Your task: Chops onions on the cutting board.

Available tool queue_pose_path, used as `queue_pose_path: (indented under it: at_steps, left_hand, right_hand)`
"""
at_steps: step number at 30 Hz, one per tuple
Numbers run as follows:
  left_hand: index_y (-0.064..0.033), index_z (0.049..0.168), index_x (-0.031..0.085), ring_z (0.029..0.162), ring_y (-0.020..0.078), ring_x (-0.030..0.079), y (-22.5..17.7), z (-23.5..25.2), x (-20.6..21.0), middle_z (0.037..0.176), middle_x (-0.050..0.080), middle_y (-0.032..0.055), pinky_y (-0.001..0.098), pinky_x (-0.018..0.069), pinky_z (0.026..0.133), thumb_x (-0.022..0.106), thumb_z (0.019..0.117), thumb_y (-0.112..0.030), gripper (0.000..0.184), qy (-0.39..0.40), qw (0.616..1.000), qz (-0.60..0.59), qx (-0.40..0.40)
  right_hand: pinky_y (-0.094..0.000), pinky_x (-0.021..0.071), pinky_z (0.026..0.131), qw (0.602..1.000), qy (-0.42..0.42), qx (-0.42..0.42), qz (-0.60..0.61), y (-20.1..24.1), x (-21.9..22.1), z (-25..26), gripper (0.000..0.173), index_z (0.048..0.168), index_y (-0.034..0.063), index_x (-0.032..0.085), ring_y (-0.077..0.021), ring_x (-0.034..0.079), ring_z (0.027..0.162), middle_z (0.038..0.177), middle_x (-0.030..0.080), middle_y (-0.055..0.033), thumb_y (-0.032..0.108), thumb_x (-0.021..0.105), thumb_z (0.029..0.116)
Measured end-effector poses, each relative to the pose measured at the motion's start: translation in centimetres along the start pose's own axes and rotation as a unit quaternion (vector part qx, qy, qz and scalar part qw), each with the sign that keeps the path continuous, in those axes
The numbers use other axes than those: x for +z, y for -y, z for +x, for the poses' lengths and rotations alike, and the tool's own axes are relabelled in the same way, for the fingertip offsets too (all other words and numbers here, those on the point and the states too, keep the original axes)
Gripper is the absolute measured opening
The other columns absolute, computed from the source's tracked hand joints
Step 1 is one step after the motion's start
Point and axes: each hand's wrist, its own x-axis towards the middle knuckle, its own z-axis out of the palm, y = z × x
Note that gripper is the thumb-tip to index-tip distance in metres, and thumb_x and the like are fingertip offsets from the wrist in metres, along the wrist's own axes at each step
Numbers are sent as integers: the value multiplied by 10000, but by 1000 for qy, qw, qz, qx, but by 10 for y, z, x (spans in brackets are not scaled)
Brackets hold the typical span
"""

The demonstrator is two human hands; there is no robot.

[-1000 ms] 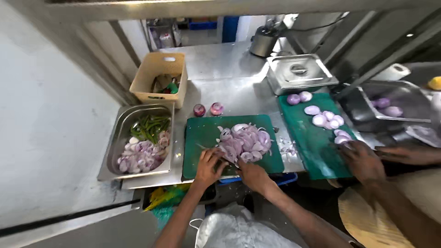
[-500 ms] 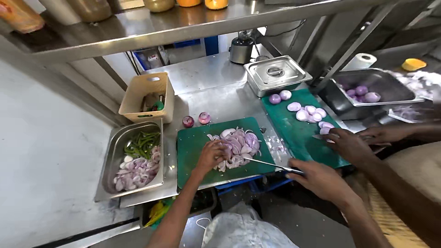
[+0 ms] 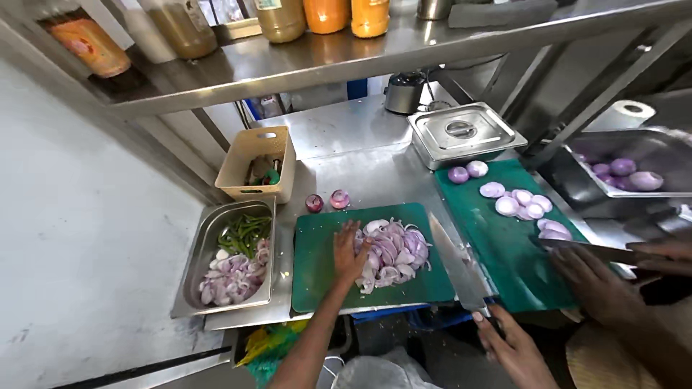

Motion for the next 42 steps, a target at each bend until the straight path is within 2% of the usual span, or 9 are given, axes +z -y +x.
queue_pose_path:
  at_steps: [4,7,11,19,27,30,34,38,42]
  left_hand:
    - [-93,1440,575,1402,308,509,4,76,-38,1487,562,133,538,409,1175,584,1046,-348,470,0,999,33,2]
    - [-131,1534,474,1474,368,405,29,145,-37,1574,451,187,535,342,1220,759,884,-180,712,91,985,145,21]
    - [-105,1436,591,1360,442,502,43,192,-31,1445,558,235,625,413,1123,790,861,-182,614,234,947,216,43]
    - [-137,1393,624,1193,440,610,50,192,-31,1246,674,224,634,471,1032,892,742,-327,730,178,964,197,-11]
    - [-56,1399,576,1146,419,653,-13,77,-96,1262,659,243,639,524,982,835,855,-344,667,35,994,105,21]
    - [-11,1360,592,1139,422,650,-7,-13,-109,1247,658,259,629,523,983,856,823,-333,680,25,994,106,-11]
    - [-11,1298,652,1105,427,675,19,-82,-81,1189,701,235,619,535,972,867,793,-452,704,19,988,152,-28]
    - [-120,1417,585,1272,296,598,26,-89,-107,1403,600,133,499,539,1043,894,731,-544,864,58,989,117,-75]
    - [-170,1285,694,1367,272,511,38,-93,-136,1405,607,66,500,454,1134,896,776,-368,582,99,991,94,-10]
  right_hand:
    - [-347,531,472,998,-14,1,64,2,4,3,429,1427,86,442,-154,574,541,738,575,-22,294,526,1061]
    - [-354,569,494,995,-35,3,94,-5,8,3,381,1380,51,471,-169,610,555,771,614,-39,247,507,1056]
    - [-313,531,455,993,-77,30,89,-3,25,-10,378,1333,45,506,-154,596,542,755,612,-34,259,556,1025]
    - [-367,589,487,981,-104,60,152,10,82,-35,358,1290,28,542,-214,642,549,736,634,-79,258,579,1018]
    - [-379,576,523,991,-55,80,87,38,103,-38,452,1378,122,545,-192,636,575,795,663,-59,396,605,1024]
    - [-383,601,553,993,-2,87,79,41,99,-32,343,1232,93,620,-197,662,584,795,678,-62,365,607,1024]
    - [-410,645,587,983,111,80,122,40,96,-29,415,1379,109,507,-237,716,635,832,702,-89,392,528,1075]
    - [-409,604,546,981,174,42,-75,53,116,-20,463,1349,135,541,-212,675,605,788,669,-59,497,487,1066]
    - [-531,570,787,939,171,-21,-298,78,144,-19,451,1228,80,605,-317,693,853,898,678,-135,479,463,1071]
